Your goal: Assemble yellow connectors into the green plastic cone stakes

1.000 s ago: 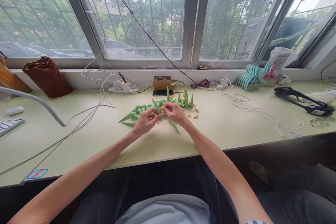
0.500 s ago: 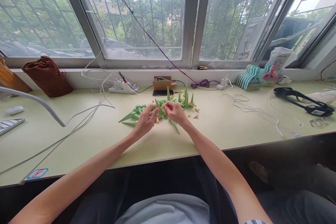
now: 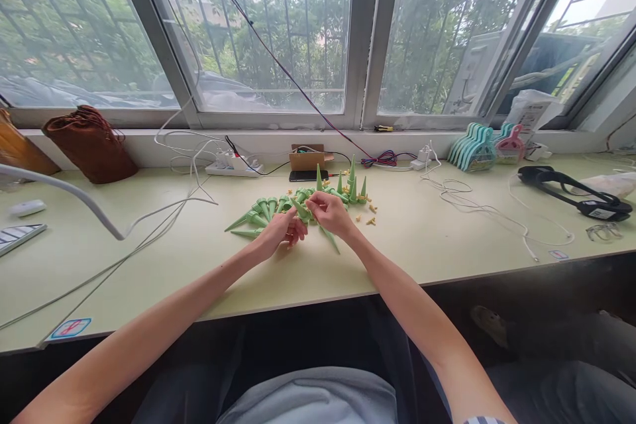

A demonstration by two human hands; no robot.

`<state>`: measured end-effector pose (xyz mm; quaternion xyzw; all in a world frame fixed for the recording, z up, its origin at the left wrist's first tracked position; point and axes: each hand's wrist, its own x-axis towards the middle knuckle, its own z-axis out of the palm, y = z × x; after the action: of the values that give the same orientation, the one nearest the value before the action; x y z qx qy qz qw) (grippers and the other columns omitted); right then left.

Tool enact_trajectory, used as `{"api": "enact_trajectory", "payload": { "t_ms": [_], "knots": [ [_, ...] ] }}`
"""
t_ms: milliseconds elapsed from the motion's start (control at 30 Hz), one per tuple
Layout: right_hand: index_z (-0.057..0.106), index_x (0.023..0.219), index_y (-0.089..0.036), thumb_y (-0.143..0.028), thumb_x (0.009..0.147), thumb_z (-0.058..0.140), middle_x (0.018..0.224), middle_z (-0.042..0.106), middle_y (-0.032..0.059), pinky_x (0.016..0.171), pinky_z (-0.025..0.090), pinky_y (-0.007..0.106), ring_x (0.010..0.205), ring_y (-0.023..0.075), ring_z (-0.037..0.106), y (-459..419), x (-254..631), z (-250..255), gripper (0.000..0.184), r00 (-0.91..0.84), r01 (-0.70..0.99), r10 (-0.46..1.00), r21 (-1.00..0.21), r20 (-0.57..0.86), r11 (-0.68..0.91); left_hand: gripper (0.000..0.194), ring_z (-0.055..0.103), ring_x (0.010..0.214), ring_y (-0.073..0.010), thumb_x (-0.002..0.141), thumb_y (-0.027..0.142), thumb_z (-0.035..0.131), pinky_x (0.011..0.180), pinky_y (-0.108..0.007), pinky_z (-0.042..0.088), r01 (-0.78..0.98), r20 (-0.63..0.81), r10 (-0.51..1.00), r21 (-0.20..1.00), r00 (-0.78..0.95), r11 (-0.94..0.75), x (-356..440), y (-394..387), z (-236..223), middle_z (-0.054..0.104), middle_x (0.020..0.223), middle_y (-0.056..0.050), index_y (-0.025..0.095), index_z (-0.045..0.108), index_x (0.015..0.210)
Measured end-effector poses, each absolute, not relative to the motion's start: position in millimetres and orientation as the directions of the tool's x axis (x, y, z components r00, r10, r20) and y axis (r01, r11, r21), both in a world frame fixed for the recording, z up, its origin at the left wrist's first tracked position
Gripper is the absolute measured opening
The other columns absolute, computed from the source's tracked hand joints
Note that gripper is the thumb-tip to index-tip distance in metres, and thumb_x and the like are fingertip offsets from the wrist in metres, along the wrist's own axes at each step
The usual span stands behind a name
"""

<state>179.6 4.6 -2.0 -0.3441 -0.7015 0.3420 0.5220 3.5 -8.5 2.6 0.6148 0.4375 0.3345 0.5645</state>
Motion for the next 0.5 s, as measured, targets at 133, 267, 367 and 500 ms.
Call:
{"api": "enact_trajectory", "payload": {
  "t_ms": [133, 267, 367, 500],
  "knots": [
    [0.052, 0.075, -0.020, -0.052, 0.087, 0.062, 0.053, 0.045, -0.0059, 0.046, 0.034, 0.024, 0.044, 0.0092, 0.041, 3.6, 180.0, -0.1, 0.035, -0.226, 0.114, 0.841, -0.845, 0.491, 0.523, 0.066, 0.047, 0.044, -0.0091, 0.083, 0.073, 0.047, 0.043, -0.023, 0.035, 0.116, -0.090, 0.902, 0.992, 0.423, 0.044, 0.8, -6.8, 2.6, 0.065, 0.069, -0.008, 0.012, 0.069, 0.073],
    [0.051, 0.075, -0.021, -0.054, 0.086, 0.062, 0.053, 0.046, -0.0056, 0.046, 0.035, 0.025, 0.045, 0.0098, 0.042, 1.2, 179.9, 3.1, 0.037, -0.227, 0.109, 0.850, -0.855, 0.476, 0.507, 0.059, 0.048, 0.043, -0.0084, 0.082, 0.070, 0.056, 0.041, -0.023, 0.036, 0.072, -0.008, 0.902, 0.997, 0.431, -0.026, 0.0, -3.9, 0.2, 0.064, 0.073, -0.007, 0.012, 0.068, 0.076],
    [0.050, 0.075, -0.021, -0.057, 0.086, 0.061, 0.052, 0.046, -0.0056, 0.045, 0.033, 0.025, 0.044, 0.0097, 0.040, -0.1, 180.0, 4.9, 0.039, -0.225, 0.114, 0.859, -0.863, 0.460, 0.492, 0.057, 0.047, 0.041, -0.0082, 0.084, 0.068, 0.056, 0.041, -0.023, 0.037, 0.058, 0.092, 0.905, 0.990, 0.415, -0.127, -0.1, -4.0, -1.1, 0.063, 0.066, -0.005, 0.014, 0.063, 0.072],
    [0.050, 0.074, -0.021, -0.058, 0.087, 0.059, 0.051, 0.045, -0.0056, 0.044, 0.032, 0.024, 0.043, 0.0095, 0.040, -0.7, 180.7, 5.6, 0.041, -0.230, 0.110, 0.864, -0.870, 0.449, 0.481, 0.045, 0.046, 0.041, -0.0089, 0.084, 0.059, 0.062, 0.043, -0.022, 0.038, 0.134, 0.210, 0.904, 0.952, 0.373, -0.276, -0.4, -7.1, -0.5, 0.052, 0.050, 0.002, 0.017, 0.058, 0.070]
  ]
}}
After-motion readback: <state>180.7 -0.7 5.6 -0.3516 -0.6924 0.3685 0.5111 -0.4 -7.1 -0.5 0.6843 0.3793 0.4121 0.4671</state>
